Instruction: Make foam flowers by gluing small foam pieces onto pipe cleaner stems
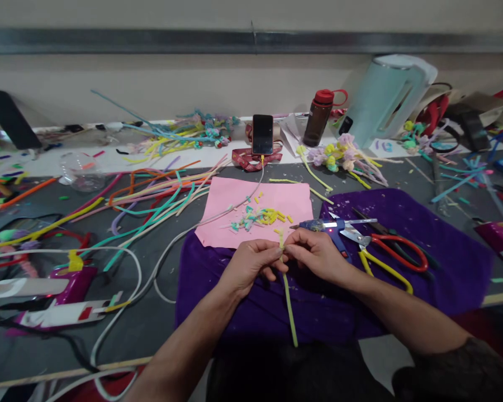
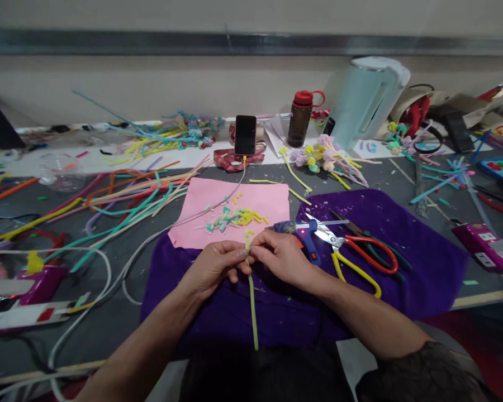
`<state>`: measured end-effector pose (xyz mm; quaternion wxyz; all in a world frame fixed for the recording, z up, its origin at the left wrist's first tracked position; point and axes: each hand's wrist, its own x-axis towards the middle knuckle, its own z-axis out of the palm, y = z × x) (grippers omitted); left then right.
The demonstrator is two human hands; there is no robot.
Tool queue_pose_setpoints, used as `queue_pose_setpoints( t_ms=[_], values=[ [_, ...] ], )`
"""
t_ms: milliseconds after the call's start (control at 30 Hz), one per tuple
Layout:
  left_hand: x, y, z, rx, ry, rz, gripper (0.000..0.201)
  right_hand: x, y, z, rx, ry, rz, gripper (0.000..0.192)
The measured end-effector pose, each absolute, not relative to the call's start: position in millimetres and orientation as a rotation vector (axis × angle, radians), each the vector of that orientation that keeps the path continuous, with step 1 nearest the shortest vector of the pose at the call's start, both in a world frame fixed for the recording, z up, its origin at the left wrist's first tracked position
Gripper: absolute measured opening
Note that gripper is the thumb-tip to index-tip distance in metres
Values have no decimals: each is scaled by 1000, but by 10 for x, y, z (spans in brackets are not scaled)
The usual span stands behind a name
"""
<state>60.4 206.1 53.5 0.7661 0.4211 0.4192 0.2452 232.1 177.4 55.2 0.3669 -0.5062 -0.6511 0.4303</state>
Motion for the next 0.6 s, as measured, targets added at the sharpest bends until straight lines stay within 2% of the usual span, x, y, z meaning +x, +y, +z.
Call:
queue_pose_setpoints(
  t_ms=[400, 600],
  values=[
    [610, 2092, 530, 970, 956, 525, 23, 2335, 1730, 686, -1282, -1837, 907, 15],
    [566, 2127, 547, 920, 914, 567, 23, 2827, 1472, 912, -1493, -1727, 709, 17]
  ],
)
